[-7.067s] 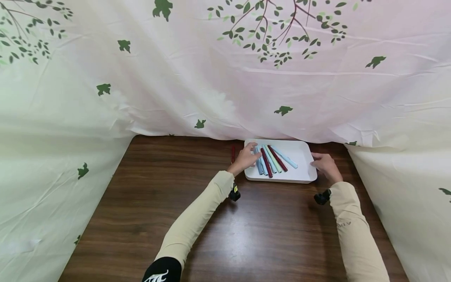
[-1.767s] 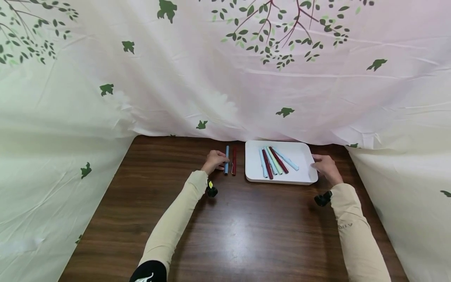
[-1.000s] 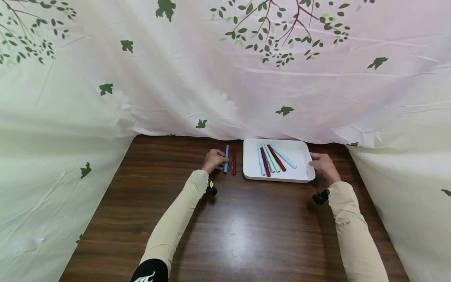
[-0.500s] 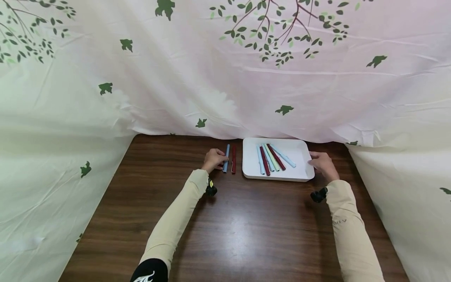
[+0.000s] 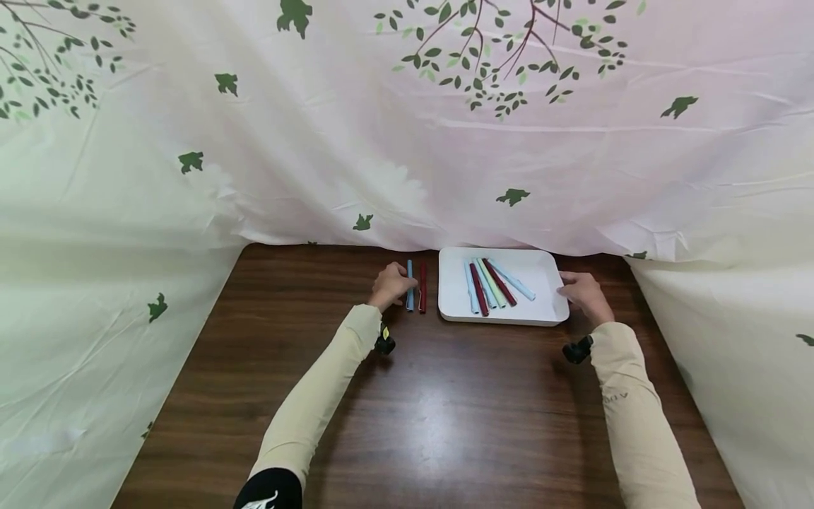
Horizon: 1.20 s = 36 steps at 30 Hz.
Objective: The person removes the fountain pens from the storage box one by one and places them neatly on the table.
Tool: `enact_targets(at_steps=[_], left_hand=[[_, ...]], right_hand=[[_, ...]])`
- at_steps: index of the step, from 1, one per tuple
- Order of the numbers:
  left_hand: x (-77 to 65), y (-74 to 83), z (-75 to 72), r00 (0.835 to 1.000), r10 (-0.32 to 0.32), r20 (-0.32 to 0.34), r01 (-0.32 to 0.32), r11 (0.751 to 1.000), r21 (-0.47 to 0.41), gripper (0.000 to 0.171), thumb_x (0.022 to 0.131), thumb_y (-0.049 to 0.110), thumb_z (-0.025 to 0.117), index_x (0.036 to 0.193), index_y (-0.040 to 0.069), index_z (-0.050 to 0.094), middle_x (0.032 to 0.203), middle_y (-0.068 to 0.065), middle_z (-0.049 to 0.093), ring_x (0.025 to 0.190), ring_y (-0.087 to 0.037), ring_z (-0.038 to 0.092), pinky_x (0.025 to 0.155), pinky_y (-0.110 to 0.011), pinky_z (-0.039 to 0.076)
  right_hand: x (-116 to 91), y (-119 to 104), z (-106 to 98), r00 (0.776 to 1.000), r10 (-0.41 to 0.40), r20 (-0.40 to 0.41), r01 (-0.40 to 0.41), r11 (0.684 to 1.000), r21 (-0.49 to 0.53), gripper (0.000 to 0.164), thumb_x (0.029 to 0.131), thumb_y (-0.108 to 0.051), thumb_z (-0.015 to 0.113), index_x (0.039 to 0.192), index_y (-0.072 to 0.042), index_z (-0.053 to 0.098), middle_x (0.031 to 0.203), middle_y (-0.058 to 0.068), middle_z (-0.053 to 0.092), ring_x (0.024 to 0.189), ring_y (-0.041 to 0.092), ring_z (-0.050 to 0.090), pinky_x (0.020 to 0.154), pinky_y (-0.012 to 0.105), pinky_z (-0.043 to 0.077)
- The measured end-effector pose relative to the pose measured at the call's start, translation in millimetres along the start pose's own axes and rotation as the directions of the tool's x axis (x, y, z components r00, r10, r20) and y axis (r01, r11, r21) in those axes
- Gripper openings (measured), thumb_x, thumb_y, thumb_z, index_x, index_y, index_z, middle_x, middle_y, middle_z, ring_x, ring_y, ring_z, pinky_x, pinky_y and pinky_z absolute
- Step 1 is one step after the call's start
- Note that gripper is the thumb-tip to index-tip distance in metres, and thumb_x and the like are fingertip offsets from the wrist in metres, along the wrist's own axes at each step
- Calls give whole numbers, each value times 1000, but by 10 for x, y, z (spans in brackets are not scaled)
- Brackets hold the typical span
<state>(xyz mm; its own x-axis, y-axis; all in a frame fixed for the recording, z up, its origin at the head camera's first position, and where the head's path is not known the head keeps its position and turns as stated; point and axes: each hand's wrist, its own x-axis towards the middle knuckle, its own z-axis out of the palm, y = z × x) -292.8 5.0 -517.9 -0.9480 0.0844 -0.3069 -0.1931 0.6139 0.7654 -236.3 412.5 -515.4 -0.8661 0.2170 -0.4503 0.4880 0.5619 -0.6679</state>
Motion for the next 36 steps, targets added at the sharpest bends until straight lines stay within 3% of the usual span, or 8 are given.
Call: enact_targets(at_steps=[4,9,12,16,19,25,28,36], left_hand=[[2,85,35,998,36,-57,-30,995,96,41,90,28,67,122,6,55,108,-13,64,92,-30,61,89,-46,50],[14,156,111,983,122,-135,-114,991,70,47,92,24,65,133,6,51,129,-18,49,106,-36,54,96,-53,43],[26,197,172,949,238,-207,-229,971,69,50,93,21,63,138,7,47,141,-18,40,119,-37,51,97,-52,45],[31,275,250,880,400,-256,-394,916,77,53,95,17,62,143,9,43,149,-14,35,134,-31,42,103,-48,44],[11,339,306,844,486,-226,-482,873,78,53,96,14,61,144,8,42,150,-13,35,137,-28,39,107,-45,42],[-55,389,469,821,566,-70,-559,823,101,45,100,19,54,143,10,44,149,-11,39,138,-24,41,110,-40,41],[-83,398,550,804,595,-26,-589,801,105,44,100,18,54,143,12,46,149,-10,40,136,-23,44,108,-39,44],[-109,458,678,795,596,114,-606,785,127,48,99,13,54,146,14,44,152,-11,39,136,-22,44,107,-38,45]], right_hand=[[2,11,-17,1000,-6,9,6,1000,4,57,96,-7,49,151,-1,32,149,33,37,116,35,56,76,38,59],[18,11,-21,1000,-19,5,19,1000,-3,57,96,-8,49,151,-2,33,149,33,38,116,35,55,75,36,59],[12,-3,-19,1000,-13,10,13,1000,-3,57,96,-8,49,151,-1,32,149,33,37,117,36,54,75,36,59],[-12,-21,-13,1000,6,14,-6,1000,-12,57,97,-10,49,151,-2,32,151,32,34,120,37,53,73,33,57],[-32,-28,-9,1000,7,8,-6,1000,-19,57,97,-10,49,151,-2,32,151,32,35,120,37,52,72,32,56],[-45,-12,-3,1000,-3,-2,3,1000,-23,56,97,-8,48,150,-1,34,149,33,37,118,37,54,71,32,57],[-42,-9,5,1000,-4,-5,4,1000,-26,56,96,-8,48,150,-1,33,149,33,37,117,37,54,72,33,58],[-19,-11,-9,1000,3,0,-3,1000,-31,57,97,-8,48,151,0,32,150,32,35,119,38,52,77,38,57]])
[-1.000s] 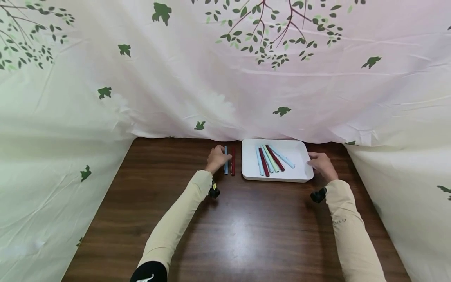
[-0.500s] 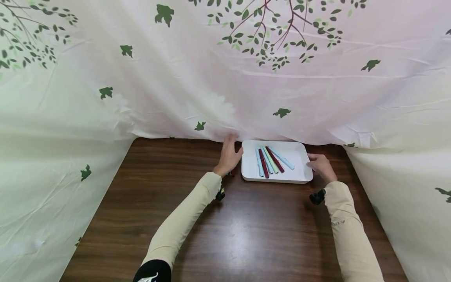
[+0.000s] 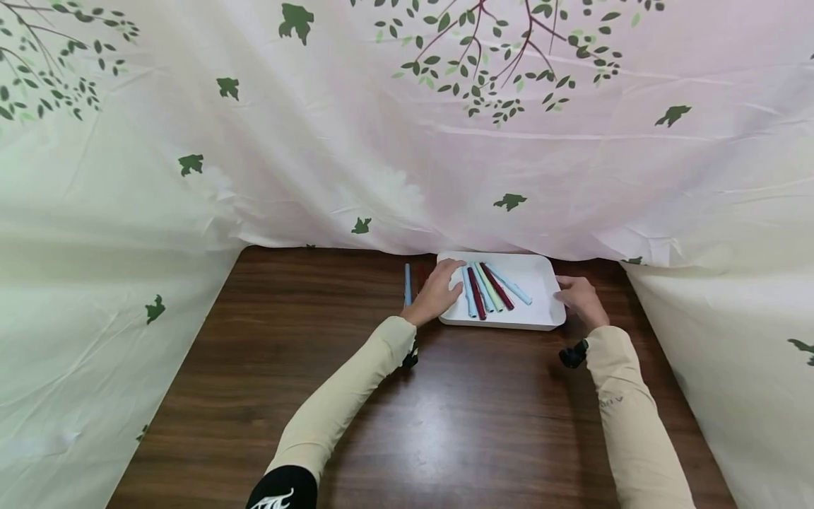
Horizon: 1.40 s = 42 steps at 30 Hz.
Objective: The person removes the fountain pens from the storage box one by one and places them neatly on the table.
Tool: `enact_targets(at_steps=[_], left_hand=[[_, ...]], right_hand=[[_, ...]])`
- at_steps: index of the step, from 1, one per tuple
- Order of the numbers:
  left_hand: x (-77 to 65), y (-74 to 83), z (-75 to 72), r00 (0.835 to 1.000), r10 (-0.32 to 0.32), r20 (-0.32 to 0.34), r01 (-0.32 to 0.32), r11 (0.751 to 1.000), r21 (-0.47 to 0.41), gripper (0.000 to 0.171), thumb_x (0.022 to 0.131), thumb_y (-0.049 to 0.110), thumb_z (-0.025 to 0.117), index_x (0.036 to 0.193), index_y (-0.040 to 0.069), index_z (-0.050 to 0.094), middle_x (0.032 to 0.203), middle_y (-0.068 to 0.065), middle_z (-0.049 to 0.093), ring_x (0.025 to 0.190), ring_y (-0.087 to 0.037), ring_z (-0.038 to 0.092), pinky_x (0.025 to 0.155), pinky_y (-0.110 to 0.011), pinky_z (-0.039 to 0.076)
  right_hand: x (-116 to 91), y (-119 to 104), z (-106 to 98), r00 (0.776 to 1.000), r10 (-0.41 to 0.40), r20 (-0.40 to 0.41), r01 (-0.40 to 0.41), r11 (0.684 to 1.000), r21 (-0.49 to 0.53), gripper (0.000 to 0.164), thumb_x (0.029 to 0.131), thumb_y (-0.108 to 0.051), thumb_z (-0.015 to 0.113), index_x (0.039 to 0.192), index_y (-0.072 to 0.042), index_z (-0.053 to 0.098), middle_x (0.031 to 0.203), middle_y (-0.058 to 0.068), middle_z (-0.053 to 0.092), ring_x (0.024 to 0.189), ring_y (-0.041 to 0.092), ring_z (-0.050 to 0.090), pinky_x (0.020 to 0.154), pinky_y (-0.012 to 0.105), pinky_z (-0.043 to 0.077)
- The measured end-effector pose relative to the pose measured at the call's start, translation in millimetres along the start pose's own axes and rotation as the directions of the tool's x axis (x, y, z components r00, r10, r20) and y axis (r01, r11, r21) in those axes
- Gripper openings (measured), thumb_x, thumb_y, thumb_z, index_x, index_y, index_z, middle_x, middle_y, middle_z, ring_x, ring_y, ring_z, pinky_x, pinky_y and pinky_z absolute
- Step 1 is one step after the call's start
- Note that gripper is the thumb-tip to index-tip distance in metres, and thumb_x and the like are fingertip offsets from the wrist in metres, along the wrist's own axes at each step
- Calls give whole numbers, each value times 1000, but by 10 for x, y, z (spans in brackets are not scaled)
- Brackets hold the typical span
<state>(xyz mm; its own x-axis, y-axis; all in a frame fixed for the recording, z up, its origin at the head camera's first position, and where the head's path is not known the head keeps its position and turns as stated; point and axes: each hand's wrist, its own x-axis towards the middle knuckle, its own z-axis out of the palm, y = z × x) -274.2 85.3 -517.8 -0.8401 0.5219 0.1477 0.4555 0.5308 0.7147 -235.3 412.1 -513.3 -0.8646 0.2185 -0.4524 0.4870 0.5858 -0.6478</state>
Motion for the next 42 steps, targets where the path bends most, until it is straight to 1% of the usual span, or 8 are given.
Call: enact_targets(at_steps=[6,10,16,23,27,30,37,42], left_hand=[[13,-1,91,991,20,134,-31,996,80,48,100,14,53,147,11,43,151,-14,40,138,-23,42,110,-36,42],[6,4,165,976,-5,216,-31,986,165,44,101,16,51,145,12,47,145,-11,47,134,-21,45,109,-34,43],[22,27,210,963,-33,268,-40,964,264,38,101,14,49,138,13,56,133,-11,56,121,-23,52,99,-34,46],[16,33,221,968,-57,242,-30,940,341,32,100,12,49,128,8,64,127,-11,59,117,-24,55,99,-34,48],[22,50,231,977,-97,189,9,907,421,24,96,13,55,115,8,70,115,-11,62,106,-24,59,91,-32,52],[27,67,234,977,-132,168,46,898,438,19,94,11,58,108,7,70,108,-10,62,100,-23,60,84,-32,53],[65,84,243,974,-195,115,140,918,372,25,91,12,63,115,7,65,108,-10,68,98,-24,64,81,-35,55],[113,116,202,953,-294,76,272,938,213,41,88,16,70,126,6,57,102,-10,71,88,-26,66,79,-39,53]], right_hand=[[-4,-28,6,1000,-16,-4,16,1000,-21,56,96,-7,48,150,1,33,149,33,36,117,38,54,74,36,58],[-25,-37,-3,1000,-17,-10,17,999,-28,56,96,-7,49,150,1,33,149,33,36,117,39,55,73,36,58],[-18,-35,-11,1000,-6,-10,6,1000,-25,56,97,-8,48,150,0,32,150,32,35,118,39,53,72,34,57],[-10,-26,-12,1000,-1,-7,1,1000,-23,57,96,-7,49,150,0,33,149,33,35,114,36,56,71,34,58],[-17,-21,-5,1000,-10,0,10,1000,-17,56,97,-7,47,150,0,32,149,33,36,115,37,55,72,35,58],[-19,-26,5,1000,-7,3,7,1000,-16,56,97,-7,47,150,0,32,150,33,36,117,38,54,73,35,58],[-22,-44,12,1000,3,0,-3,1000,-23,56,97,-8,47,150,0,33,150,32,35,117,38,53,73,34,56],[-3,-44,5,1000,-1,8,2,1000,-17,55,98,-9,46,151,-1,33,150,32,35,120,39,52,77,36,56]])
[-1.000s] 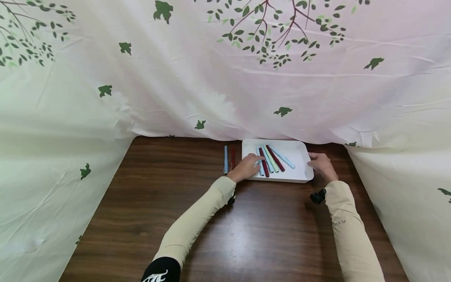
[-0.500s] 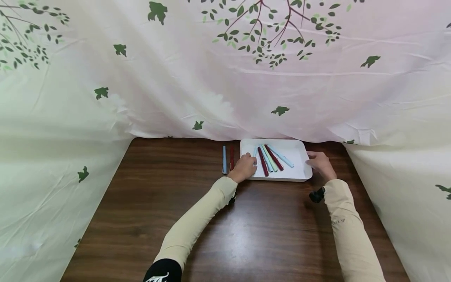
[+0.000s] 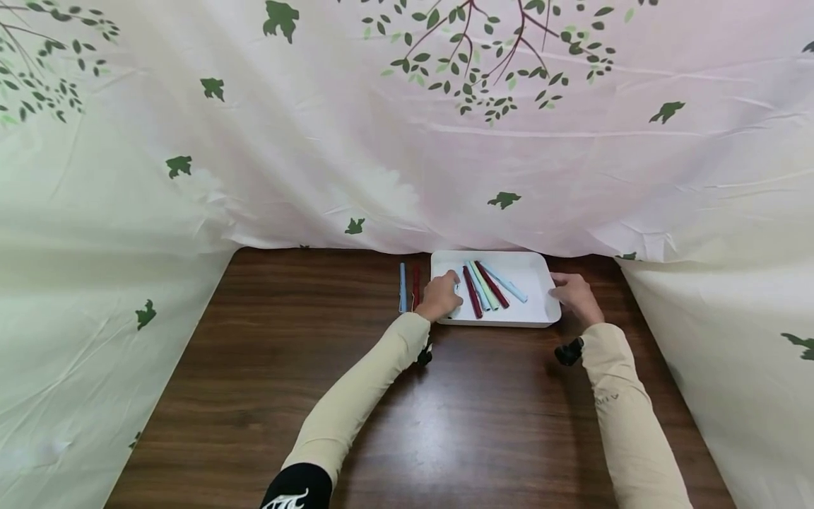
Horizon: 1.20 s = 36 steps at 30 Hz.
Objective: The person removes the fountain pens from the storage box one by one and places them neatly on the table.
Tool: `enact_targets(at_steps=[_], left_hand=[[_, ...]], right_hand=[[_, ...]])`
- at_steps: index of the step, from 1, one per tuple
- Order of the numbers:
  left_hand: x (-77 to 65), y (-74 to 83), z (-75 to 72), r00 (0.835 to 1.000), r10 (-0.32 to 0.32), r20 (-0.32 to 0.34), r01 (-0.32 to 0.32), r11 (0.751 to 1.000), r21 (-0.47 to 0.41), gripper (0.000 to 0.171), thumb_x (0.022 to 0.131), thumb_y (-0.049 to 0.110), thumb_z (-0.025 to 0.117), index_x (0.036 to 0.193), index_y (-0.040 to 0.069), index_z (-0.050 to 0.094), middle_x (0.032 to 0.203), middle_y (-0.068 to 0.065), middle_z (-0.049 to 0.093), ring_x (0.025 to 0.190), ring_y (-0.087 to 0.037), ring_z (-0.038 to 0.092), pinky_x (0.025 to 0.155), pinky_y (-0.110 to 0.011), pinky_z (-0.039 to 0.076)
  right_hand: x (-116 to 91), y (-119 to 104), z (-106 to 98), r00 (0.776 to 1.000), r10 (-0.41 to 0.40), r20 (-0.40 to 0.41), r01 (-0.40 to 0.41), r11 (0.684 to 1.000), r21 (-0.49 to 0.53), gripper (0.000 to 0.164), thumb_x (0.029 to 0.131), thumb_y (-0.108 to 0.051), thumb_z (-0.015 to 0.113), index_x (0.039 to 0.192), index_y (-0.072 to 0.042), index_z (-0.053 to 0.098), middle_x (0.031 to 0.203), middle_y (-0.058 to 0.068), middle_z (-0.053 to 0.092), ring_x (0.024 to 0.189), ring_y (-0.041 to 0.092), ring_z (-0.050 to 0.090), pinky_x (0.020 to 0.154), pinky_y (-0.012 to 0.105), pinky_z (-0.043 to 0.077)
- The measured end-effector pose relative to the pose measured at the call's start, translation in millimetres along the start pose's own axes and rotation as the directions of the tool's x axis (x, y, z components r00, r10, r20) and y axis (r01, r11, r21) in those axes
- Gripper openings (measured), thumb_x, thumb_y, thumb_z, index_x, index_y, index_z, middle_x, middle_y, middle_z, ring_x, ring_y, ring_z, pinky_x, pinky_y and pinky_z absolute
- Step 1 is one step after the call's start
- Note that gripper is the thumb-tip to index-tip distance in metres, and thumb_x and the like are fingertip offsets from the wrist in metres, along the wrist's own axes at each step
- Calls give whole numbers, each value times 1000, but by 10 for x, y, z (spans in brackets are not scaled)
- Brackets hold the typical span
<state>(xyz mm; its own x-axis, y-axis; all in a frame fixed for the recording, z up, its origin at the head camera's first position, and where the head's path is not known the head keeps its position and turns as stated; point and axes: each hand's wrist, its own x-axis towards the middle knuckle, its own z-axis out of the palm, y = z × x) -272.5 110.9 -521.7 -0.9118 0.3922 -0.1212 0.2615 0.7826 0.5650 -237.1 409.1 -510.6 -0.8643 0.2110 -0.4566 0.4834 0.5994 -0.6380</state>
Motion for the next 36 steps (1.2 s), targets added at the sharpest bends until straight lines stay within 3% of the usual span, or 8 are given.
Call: enact_targets(at_steps=[5,11,13,17,20,24,30,36], left_hand=[[31,-1,-31,995,-96,28,99,984,-146,52,88,19,70,135,9,50,103,-8,70,87,-22,65,78,-36,52],[24,-17,-77,994,-92,58,105,949,-296,41,88,19,68,127,8,60,113,-8,71,95,-20,68,78,-32,55],[27,-22,-96,993,-98,72,118,922,-370,36,87,17,68,122,6,63,110,-10,71,89,-20,69,71,-29,55],[45,-42,-120,988,-109,112,152,841,-519,32,86,10,67,116,1,63,104,-15,71,79,-23,69,62,-27,57],[58,-57,-136,983,-120,140,181,774,-607,32,84,6,67,115,-3,62,100,-18,71,75,-27,69,66,-35,60],[80,-86,-164,977,-119,179,209,712,-670,35,83,6,68,116,-5,60,95,-16,68,70,-24,67,76,-45,60],[103,-149,-209,965,-53,255,227,653,-722,37,85,6,66,119,-5,55,92,-8,60,76,-15,62,78,-43,60],[131,-210,-234,959,-31,282,238,629,-740,36,88,7,63,120,-5,54,88,-5,60,76,-12,62,70,-36,61]], right_hand=[[10,23,-9,1000,-6,10,6,1000,1,56,99,-10,46,151,-1,31,152,31,32,122,40,50,80,39,55],[-14,17,-21,1000,-2,10,1,1000,2,56,98,-10,46,151,-1,30,154,30,30,124,40,49,81,40,55],[-11,11,-17,1000,-2,12,2,1000,8,56,98,-10,46,151,-1,30,154,30,30,124,40,49,81,39,55],[-4,5,-15,1000,3,18,-3,1000,21,56,99,-10,46,152,-1,30,153,31,30,124,40,49,80,38,55],[-3,9,-13,1000,6,21,-6,1000,22,56,99,-10,46,152,-1,29,153,31,29,124,40,49,80,36,55],[9,19,-8,1000,3,20,-3,1000,21,57,98,-10,46,152,-1,29,153,31,30,124,39,49,80,37,55],[16,22,-16,1000,1,11,-1,1000,18,57,98,-9,46,151,-1,31,152,31,32,120,38,51,79,38,56],[6,12,-12,1000,4,8,-4,1000,18,56,98,-9,47,151,0,31,152,32,32,119,38,52,76,36,56]])
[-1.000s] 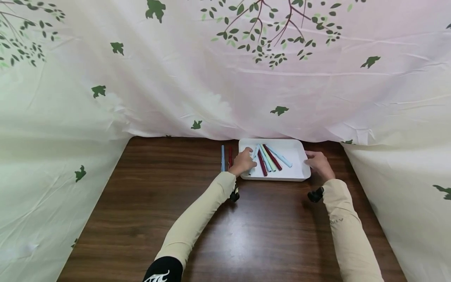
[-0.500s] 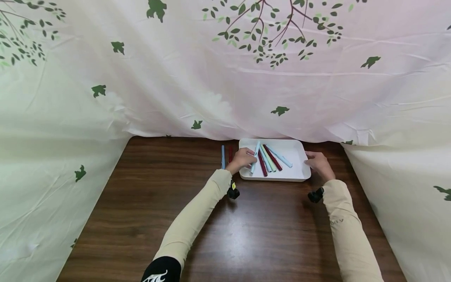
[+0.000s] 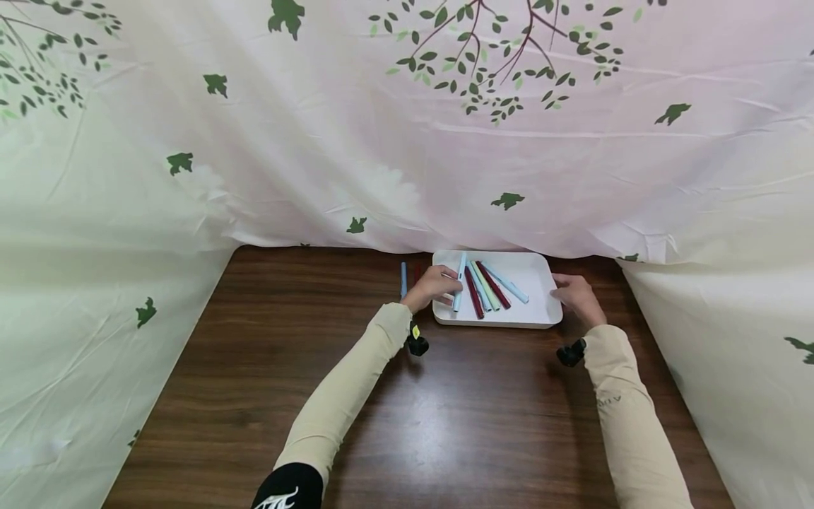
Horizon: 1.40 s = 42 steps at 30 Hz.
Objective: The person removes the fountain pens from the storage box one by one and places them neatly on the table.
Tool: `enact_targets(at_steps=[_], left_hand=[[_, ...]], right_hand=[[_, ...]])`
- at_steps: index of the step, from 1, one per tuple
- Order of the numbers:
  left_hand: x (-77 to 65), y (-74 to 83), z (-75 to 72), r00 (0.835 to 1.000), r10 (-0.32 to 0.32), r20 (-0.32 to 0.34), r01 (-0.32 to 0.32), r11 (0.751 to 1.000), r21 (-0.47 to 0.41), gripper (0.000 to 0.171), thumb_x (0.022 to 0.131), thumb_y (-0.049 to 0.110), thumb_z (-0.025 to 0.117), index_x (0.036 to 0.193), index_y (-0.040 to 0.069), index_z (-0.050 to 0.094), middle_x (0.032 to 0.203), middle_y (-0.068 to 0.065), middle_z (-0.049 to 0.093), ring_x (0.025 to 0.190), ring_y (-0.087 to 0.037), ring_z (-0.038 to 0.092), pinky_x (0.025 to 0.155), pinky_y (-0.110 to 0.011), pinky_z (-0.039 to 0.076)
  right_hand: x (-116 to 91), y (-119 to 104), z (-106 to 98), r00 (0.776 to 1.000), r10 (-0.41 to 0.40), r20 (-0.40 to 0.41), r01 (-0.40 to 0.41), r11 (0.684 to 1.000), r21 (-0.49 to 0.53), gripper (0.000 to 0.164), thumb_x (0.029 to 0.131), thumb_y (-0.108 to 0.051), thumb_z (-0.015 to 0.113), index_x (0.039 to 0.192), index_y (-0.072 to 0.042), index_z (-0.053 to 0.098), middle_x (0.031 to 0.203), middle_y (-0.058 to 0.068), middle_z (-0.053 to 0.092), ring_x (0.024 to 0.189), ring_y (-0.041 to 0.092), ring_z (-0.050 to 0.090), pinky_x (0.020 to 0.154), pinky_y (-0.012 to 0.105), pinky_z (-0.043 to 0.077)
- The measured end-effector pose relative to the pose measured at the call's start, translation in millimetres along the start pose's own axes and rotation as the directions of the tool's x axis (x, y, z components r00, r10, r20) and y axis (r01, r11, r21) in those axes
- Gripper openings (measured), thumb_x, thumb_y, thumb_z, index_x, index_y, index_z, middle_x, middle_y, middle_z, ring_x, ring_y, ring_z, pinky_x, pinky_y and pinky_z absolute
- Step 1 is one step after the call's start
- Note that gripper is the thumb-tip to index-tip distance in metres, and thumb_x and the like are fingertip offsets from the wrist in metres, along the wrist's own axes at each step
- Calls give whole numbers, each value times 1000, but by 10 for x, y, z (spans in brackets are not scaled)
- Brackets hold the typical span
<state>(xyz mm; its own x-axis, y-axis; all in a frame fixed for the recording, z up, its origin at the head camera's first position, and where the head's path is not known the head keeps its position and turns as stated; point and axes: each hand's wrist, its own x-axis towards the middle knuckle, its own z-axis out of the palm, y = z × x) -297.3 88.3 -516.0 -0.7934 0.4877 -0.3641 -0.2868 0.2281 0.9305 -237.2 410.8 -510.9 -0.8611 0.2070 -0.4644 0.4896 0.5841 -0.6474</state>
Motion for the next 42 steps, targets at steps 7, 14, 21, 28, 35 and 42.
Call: enact_targets(at_steps=[7,14,21,28,35,42], left_hand=[[-72,63,-75,1000,-3,7,3,1000,-10,43,88,9,64,127,-6,53,96,-8,62,85,-17,65,74,-37,61],[-122,111,-192,1000,-15,-21,14,1000,-4,47,89,10,64,134,-1,52,99,-9,64,86,-20,66,77,-40,61],[-207,108,-356,999,7,-39,-6,999,39,48,89,8,65,135,3,53,105,-12,63,90,-25,67,76,-42,61],[-269,40,-490,999,-1,-51,5,996,94,47,90,7,64,135,1,52,112,-16,64,84,-19,64,76,-41,61],[-314,-30,-603,991,-14,-135,25,996,85,43,88,6,65,130,1,55,96,-11,64,85,-24,65,72,-39,61],[-388,-72,-716,982,-50,-180,57,998,34,43,88,4,65,130,-1,55,91,-8,62,78,-19,63,67,-35,61]], right_hand=[[15,-5,-5,1000,-22,8,22,1000,1,57,97,-8,48,151,1,30,151,34,33,119,39,53,76,37,58],[-41,-18,-19,999,-38,10,38,999,-13,57,98,-9,47,151,1,29,152,32,31,121,40,51,77,39,57],[-42,-18,-9,998,-67,23,66,998,3,57,98,-9,47,151,1,29,151,33,32,121,40,52,76,38,57],[-71,44,-9,997,-73,32,74,997,-17,58,98,-12,48,151,2,29,151,34,32,116,39,53,74,34,56],[-54,64,-23,998,-56,40,56,998,8,59,98,-12,47,152,0,27,152,34,31,120,40,51,76,36,56],[-34,45,-8,998,-34,50,33,999,15,59,98,-12,46,153,-1,26,152,33,30,124,41,49,75,33,56]])
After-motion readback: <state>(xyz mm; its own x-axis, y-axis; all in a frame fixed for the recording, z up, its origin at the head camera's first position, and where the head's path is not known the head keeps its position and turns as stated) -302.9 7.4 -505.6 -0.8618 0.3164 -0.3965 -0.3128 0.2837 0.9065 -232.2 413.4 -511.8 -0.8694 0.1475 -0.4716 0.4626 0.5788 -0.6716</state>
